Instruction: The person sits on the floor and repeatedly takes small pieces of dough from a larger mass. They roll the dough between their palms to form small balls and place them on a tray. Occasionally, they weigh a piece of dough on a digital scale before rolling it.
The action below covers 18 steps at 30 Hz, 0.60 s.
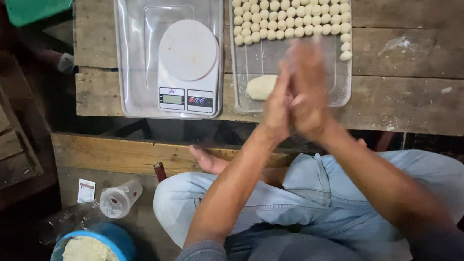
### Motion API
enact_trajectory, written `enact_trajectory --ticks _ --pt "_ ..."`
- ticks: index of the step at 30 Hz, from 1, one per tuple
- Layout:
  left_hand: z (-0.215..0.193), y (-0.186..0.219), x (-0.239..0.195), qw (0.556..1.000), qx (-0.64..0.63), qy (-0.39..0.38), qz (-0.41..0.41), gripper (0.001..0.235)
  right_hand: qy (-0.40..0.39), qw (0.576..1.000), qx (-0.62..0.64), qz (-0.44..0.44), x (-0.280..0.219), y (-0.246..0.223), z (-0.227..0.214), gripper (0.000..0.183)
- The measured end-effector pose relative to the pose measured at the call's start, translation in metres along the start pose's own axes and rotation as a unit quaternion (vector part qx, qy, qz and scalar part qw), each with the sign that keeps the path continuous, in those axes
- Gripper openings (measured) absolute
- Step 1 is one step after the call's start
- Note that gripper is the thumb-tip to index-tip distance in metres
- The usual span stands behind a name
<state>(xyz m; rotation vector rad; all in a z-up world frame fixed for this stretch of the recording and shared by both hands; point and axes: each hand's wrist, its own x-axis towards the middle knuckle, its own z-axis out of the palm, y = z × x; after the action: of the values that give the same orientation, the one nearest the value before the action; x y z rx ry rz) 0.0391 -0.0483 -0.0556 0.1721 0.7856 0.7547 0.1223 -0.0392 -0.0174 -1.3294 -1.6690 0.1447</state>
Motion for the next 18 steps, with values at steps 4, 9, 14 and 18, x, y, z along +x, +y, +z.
enact_trajectory --ticks 4,9,14,18 --pt "-0.124 -0.100 0.069 0.897 0.364 -0.039 0.247 0.059 0.015 0.994 0.035 -0.098 0.002 -0.004 0.023 0.078" --pt "-0.016 -0.030 0.018 0.733 0.587 -0.112 0.323 0.076 0.028 0.985 -0.159 -0.053 -0.003 0.048 0.002 0.077" --pt "-0.011 -0.069 0.050 0.491 0.675 0.469 0.287 0.031 -0.086 0.981 -0.040 -0.167 -0.018 -0.001 0.011 0.082" --pt "-0.054 -0.044 0.027 0.863 0.439 -0.042 0.246 0.022 -0.058 0.998 0.011 0.015 -0.025 0.034 -0.005 0.077"
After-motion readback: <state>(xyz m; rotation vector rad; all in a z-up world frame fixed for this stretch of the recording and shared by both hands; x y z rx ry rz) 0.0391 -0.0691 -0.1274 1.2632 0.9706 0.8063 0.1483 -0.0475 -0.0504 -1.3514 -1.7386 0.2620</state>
